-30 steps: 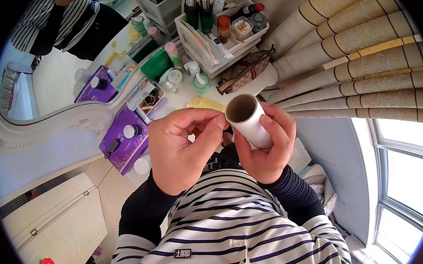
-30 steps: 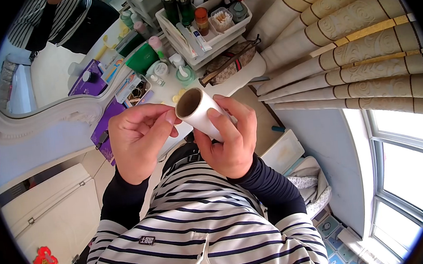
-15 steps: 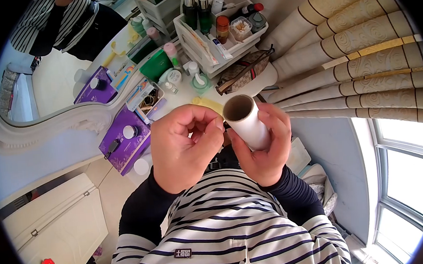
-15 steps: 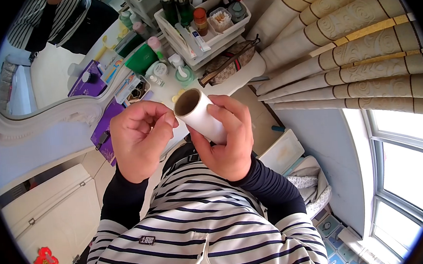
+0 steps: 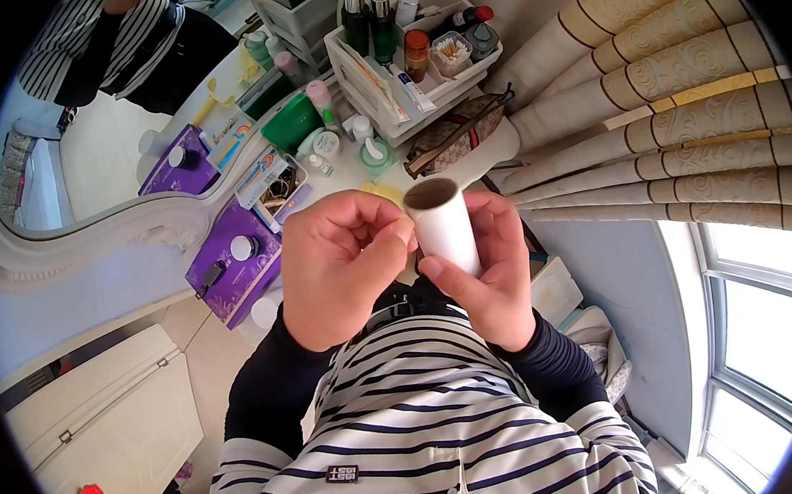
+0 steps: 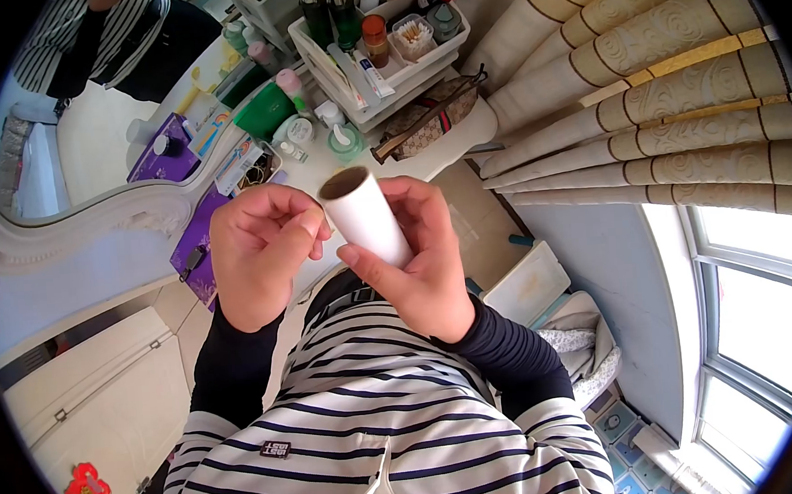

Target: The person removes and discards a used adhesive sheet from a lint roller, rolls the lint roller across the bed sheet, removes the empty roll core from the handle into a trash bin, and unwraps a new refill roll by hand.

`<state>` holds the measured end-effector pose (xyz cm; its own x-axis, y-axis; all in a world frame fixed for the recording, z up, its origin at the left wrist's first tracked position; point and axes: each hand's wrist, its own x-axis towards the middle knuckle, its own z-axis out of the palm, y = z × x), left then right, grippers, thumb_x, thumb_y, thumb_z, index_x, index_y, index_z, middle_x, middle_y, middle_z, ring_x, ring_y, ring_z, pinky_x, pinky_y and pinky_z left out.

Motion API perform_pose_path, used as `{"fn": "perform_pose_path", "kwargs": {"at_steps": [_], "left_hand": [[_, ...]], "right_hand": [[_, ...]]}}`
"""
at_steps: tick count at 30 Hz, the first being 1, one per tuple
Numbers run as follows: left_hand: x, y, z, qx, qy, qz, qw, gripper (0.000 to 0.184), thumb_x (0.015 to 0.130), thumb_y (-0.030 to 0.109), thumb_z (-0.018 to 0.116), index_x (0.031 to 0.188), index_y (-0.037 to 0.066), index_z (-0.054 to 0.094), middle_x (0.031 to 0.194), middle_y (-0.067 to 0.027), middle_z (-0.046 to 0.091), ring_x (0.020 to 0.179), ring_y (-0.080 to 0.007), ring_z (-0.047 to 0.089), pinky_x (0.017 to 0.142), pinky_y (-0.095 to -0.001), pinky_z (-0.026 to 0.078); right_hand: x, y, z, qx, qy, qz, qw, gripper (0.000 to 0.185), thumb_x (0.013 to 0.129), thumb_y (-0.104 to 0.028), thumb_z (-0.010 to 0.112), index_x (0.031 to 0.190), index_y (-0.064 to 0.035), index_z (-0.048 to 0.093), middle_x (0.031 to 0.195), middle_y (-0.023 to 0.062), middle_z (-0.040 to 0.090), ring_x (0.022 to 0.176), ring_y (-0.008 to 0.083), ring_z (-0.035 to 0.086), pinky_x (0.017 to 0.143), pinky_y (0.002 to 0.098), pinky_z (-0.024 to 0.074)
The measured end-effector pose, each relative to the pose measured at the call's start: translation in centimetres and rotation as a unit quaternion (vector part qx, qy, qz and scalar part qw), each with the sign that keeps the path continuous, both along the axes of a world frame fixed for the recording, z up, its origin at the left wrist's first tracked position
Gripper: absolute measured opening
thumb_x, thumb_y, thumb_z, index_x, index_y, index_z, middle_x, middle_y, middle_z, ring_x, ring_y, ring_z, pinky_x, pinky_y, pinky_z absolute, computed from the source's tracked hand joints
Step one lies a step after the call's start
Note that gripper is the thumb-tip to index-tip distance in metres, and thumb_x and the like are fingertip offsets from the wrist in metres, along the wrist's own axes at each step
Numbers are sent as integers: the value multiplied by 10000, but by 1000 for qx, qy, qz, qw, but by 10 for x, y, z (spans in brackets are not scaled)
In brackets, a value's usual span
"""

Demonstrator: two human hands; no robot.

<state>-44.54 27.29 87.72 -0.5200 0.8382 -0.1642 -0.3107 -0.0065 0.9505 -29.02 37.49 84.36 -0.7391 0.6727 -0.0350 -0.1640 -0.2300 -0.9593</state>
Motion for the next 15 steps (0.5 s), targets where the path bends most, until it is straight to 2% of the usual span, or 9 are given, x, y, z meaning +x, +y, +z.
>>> {"fn": "perform_pose_path", "kwargs": {"at_steps": [4,6,7,10,15], "left_hand": [[-3,-2,-6,38,-53,-14,998,82,950,21,696,991,-49,681,875,-72,720,707,-63,633,641,-207,505],[1,-1,-6,37,-27,21,999,104,949,22,707,1014,-55,684,903,-82,724,722,-72,640,652,-211,507],[4,-1,-7,38,-13,38,998,116,948,22,712,1026,-59,685,917,-87,726,729,-76,644,657,-213,508],[7,1,2,23,89,37,995,141,951,1,683,1064,-84,684,984,-164,732,838,-170,693,774,-303,569],[4,-2,2,18,165,5,986,222,957,-26,691,1166,-100,685,1054,-174,735,899,-177,712,813,-309,582]], "right_hand": [[0,6,0,-84,26,14,996,638,901,-36,794,1403,-29,400,1321,99,560,1194,174,570,1007,327,484],[-1,7,3,-92,28,7,995,649,896,-33,798,1406,-31,396,1317,106,566,1186,174,576,1004,325,487],[-2,6,3,-71,20,-1,997,655,891,-29,801,1404,-30,396,1316,110,568,1178,176,582,1001,328,490],[-3,4,1,16,1,-35,999,668,872,-14,813,1396,-28,399,1307,122,575,1157,182,599,994,338,498],[-8,0,-15,219,0,-111,969,682,812,24,844,1354,-18,432,1276,152,586,1137,228,625,970,363,515]]}}
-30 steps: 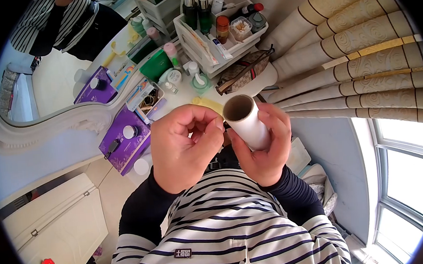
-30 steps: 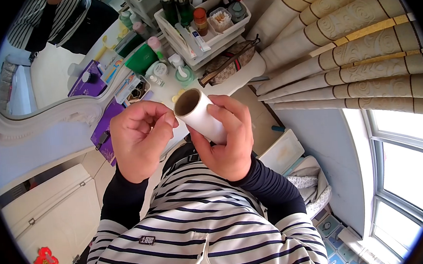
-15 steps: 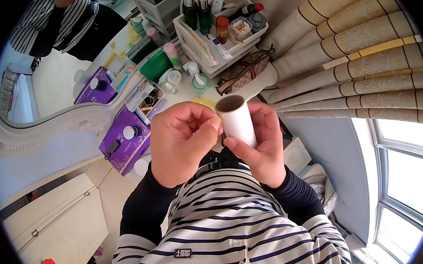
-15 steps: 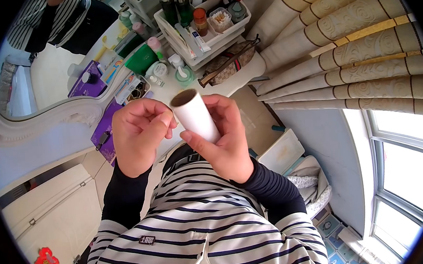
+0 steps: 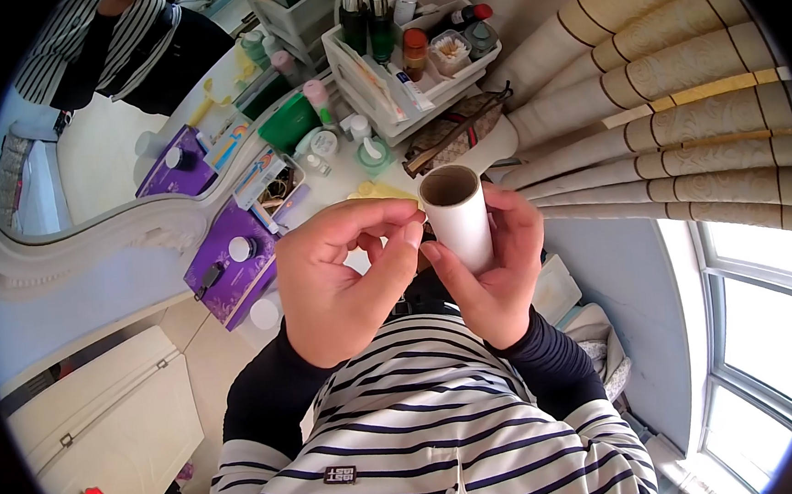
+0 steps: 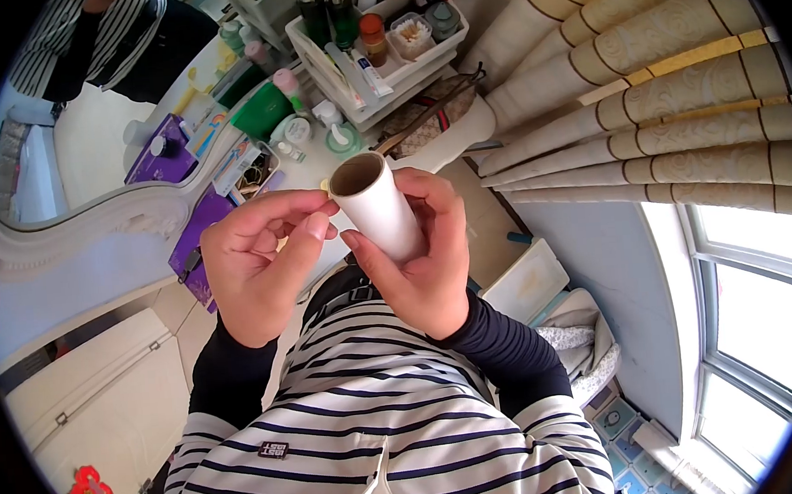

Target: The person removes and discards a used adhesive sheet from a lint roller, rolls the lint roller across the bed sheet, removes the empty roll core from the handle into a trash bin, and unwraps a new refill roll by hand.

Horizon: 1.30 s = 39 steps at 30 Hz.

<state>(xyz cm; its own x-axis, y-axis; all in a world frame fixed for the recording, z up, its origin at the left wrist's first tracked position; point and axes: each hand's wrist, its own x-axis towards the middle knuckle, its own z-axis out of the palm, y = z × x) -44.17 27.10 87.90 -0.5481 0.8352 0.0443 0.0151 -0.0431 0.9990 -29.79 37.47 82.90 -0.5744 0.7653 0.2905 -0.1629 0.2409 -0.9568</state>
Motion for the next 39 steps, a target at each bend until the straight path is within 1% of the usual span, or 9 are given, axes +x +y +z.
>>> {"fn": "perform_pose_path", "kwargs": {"at_steps": [6,9,15,18,21,24,28,34,39], "left_hand": [[-1,0,2,-16,3,10,1000,208,966,-30,684,1160,-102,693,1042,-163,738,882,-165,714,795,-286,581],[-3,0,3,-16,6,15,1000,194,965,-31,685,1146,-101,698,1010,-154,741,861,-160,714,775,-278,580],[-3,-1,5,-31,18,35,999,141,958,-48,674,1087,-99,700,942,-128,743,797,-137,701,719,-261,567],[-3,-1,6,-43,12,45,998,94,950,-52,665,1030,-95,690,918,-117,738,771,-118,686,699,-254,556],[-4,0,5,-47,-30,54,997,63,947,-38,654,981,-87,677,887,-110,725,735,-110,663,679,-254,544],[-9,3,-1,-21,-118,44,992,78,949,-6,666,984,-75,677,855,-80,714,696,-83,639,627,-232,512],[-19,5,-8,-2,-219,6,976,84,946,5,669,986,-68,680,849,-84,709,683,-91,629,624,-232,506],[-23,10,-15,19,-284,-24,958,103,935,73,621,893,-21,632,738,-83,647,578,-118,516,555,-291,409],[-31,8,-33,120,-438,-110,884,92,932,36,606,955,-40,652,792,-109,670,609,-141,547,586,-291,438]], "right_hand": [[-8,8,-11,241,3,-80,967,688,731,39,884,1295,-51,501,1256,217,597,1026,329,658,845,385,550],[-6,10,-8,315,-45,-88,944,694,771,49,855,1327,-62,455,1278,221,580,1084,328,631,924,402,515],[-9,10,-9,351,-42,-95,931,712,748,40,877,1317,-73,465,1264,222,590,1083,332,632,893,402,524],[-14,12,-11,361,-19,-112,926,729,694,31,903,1302,-83,517,1232,224,620,944,339,654,766,380,558],[-15,5,-8,271,-22,-75,959,710,742,36,882,1327,-58,491,1243,198,613,1005,295,661,842,370,553],[-11,-2,-6,-14,0,37,999,695,804,34,848,1365,-30,443,1262,161,597,1094,235,641,934,357,527],[-10,3,7,-214,29,137,967,691,868,9,809,1412,-29,384,1301,124,579,1192,196,587,1004,348,490],[-7,8,7,-353,77,185,914,684,899,-71,803,1434,-52,377,1345,126,569,1206,204,586,1000,340,492],[-5,13,2,-484,120,249,830,752,915,-239,798,1488,-58,347,1345,152,575,1156,236,621,989,375,517]]}}
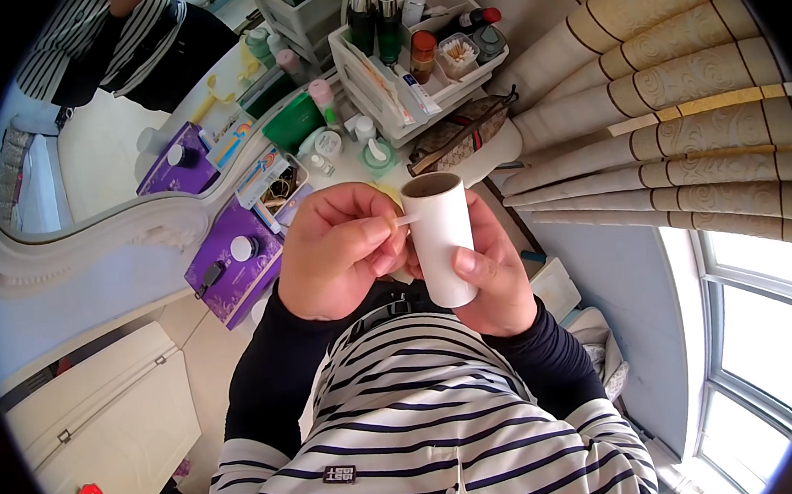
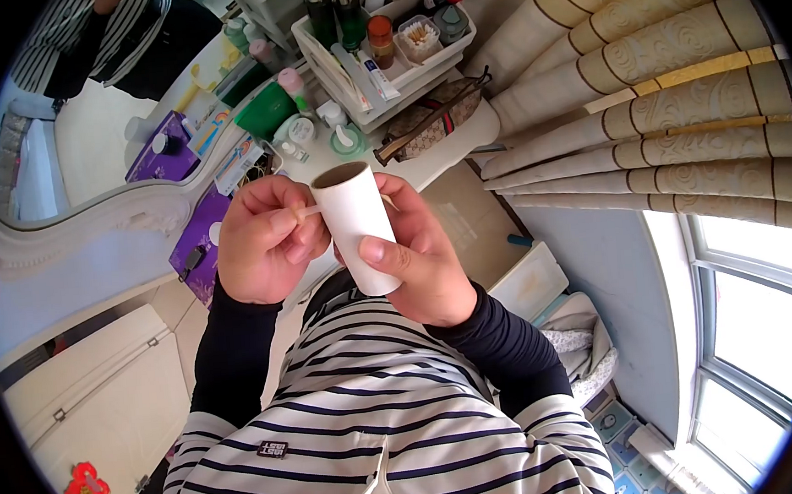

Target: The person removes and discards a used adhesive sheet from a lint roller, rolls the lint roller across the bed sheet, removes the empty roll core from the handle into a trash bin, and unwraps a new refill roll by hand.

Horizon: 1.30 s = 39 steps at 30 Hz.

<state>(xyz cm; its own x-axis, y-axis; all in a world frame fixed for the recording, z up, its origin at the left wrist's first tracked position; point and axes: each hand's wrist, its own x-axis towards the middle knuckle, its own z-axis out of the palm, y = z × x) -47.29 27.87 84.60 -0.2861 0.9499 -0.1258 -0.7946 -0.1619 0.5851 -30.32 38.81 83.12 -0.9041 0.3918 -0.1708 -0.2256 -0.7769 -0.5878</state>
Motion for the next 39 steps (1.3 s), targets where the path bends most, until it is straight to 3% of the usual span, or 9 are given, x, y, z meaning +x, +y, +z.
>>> {"fn": "perform_pose_path", "kwargs": {"at_steps": [4,7,13,16,19,26,32,35,39], "left_hand": [[-5,-1,-10,54,-77,-37,995,91,937,43,586,978,-28,627,804,-110,657,632,-152,541,613,-318,441],[-5,0,-7,33,-24,-8,999,115,943,61,590,1004,-31,624,857,-118,666,695,-156,556,658,-312,457],[-4,-5,1,29,147,22,988,186,948,61,610,1101,-45,609,967,-130,675,765,-149,568,738,-304,488],[4,-9,18,-40,262,78,961,338,914,205,704,1146,-18,601,975,-97,661,779,-150,570,747,-300,455],[9,-11,22,-56,357,161,918,438,911,195,696,1259,-34,559,1072,-114,651,851,-147,565,789,-296,454],[30,-9,19,-41,462,72,883,658,817,98,829,1384,-20,516,1205,-122,635,1002,-178,636,869,-312,502],[45,0,16,-22,489,116,864,723,761,60,894,1380,-20,530,1267,-143,616,1014,-192,660,822,-309,548],[48,5,22,-10,505,137,852,704,763,53,895,1366,-26,541,1264,-144,610,1000,-186,655,810,-304,550],[53,9,29,-10,458,139,878,653,792,32,872,1351,-47,544,1243,-137,624,972,-165,635,833,-296,532]], "right_hand": [[-1,4,2,-75,14,31,997,786,937,-339,766,1519,-39,331,1356,181,572,1085,252,648,965,402,537],[-5,3,8,-116,2,22,993,730,983,-395,694,1503,-12,354,1361,193,572,1038,253,655,946,408,542],[-7,9,2,-77,37,46,995,666,1056,-487,521,1479,14,401,1372,218,584,1029,252,648,904,386,544],[-6,12,-1,-79,66,68,992,653,1074,-496,472,1490,2,406,1393,219,585,1049,259,639,913,383,532],[-8,12,3,-86,92,44,991,622,1105,-466,402,1529,-12,378,1455,214,552,1105,252,615,971,388,503],[-12,12,20,-102,48,-49,992,604,1136,-451,297,1607,-74,282,1631,153,374,1256,265,581,1092,453,443],[-5,18,23,-30,98,-44,994,651,1095,-443,474,1603,-86,277,1631,152,365,1335,299,551,1070,491,490],[2,18,31,-14,67,-71,995,783,1008,-368,679,1588,-56,256,1575,170,417,1363,300,516,1154,492,411],[15,25,30,20,67,-102,992,796,977,-220,726,1593,-53,251,1505,139,467,1356,264,509,1166,453,375]]}}
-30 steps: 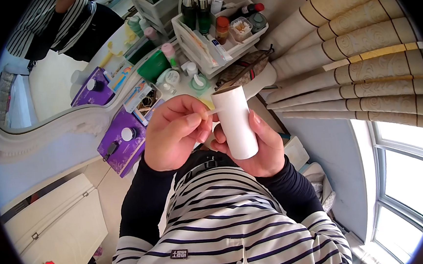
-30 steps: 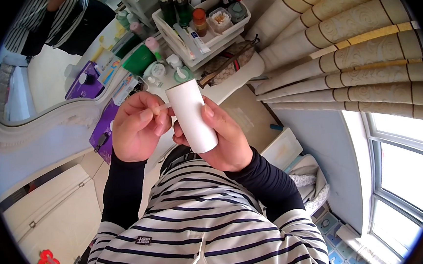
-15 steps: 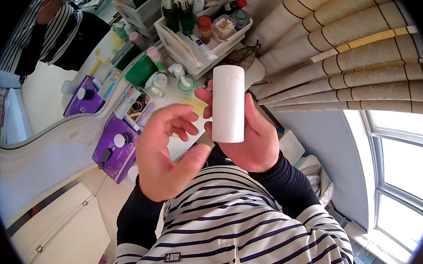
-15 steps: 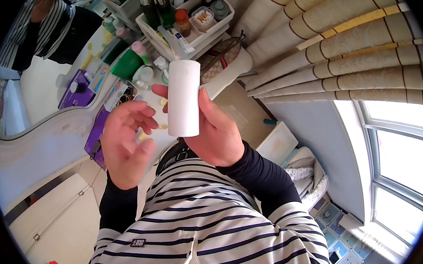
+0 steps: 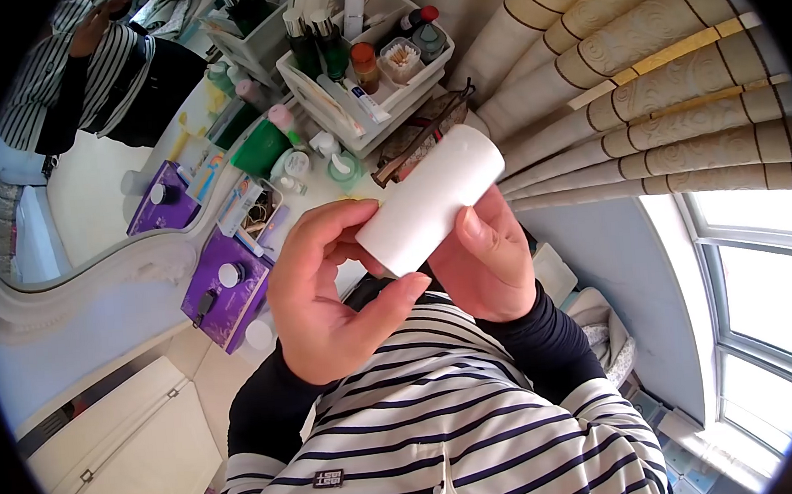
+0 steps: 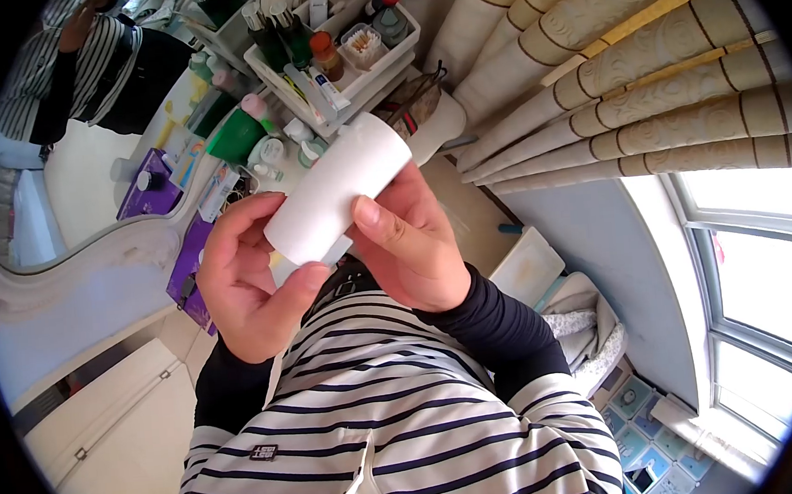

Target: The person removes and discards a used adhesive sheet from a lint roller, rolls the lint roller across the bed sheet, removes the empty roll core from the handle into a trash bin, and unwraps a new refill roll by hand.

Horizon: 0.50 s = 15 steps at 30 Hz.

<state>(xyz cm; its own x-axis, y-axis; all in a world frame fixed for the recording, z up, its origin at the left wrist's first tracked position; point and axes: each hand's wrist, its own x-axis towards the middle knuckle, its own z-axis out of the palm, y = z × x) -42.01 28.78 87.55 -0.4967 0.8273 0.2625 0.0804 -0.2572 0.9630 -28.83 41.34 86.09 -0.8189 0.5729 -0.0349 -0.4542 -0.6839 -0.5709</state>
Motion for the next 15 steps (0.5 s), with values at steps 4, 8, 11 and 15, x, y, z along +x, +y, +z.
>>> {"fn": "perform_pose_path", "kwargs": {"at_steps": [4,8,11,15], "left_hand": [[2,4,9,5,-47,1,999,619,824,14,839,1360,-64,538,1242,-138,642,963,-153,616,871,-287,505],[0,-2,13,10,-44,-11,999,641,862,34,803,1418,-71,503,1271,-156,643,982,-154,611,893,-295,497],[-2,-14,15,16,-70,-34,997,639,892,38,759,1454,-74,474,1299,-173,635,1049,-175,618,930,-312,493],[-3,-32,15,35,-115,-86,989,615,916,23,687,1476,-70,451,1353,-201,608,1208,-226,597,1060,-360,449]], "right_hand": [[10,10,3,64,-38,-38,996,820,939,-170,746,1596,-51,270,1402,114,541,1337,258,517,1154,437,373],[23,10,5,101,-57,-63,991,763,909,-150,790,1538,-18,379,1370,84,574,1293,200,543,1130,366,390],[35,-6,9,170,-80,-105,977,735,895,-161,806,1503,-1,424,1345,92,603,1264,200,570,1118,364,408],[47,-47,15,222,-65,-135,963,738,874,-41,811,1488,-3,404,1423,206,588,1321,270,577,1108,409,458]]}}
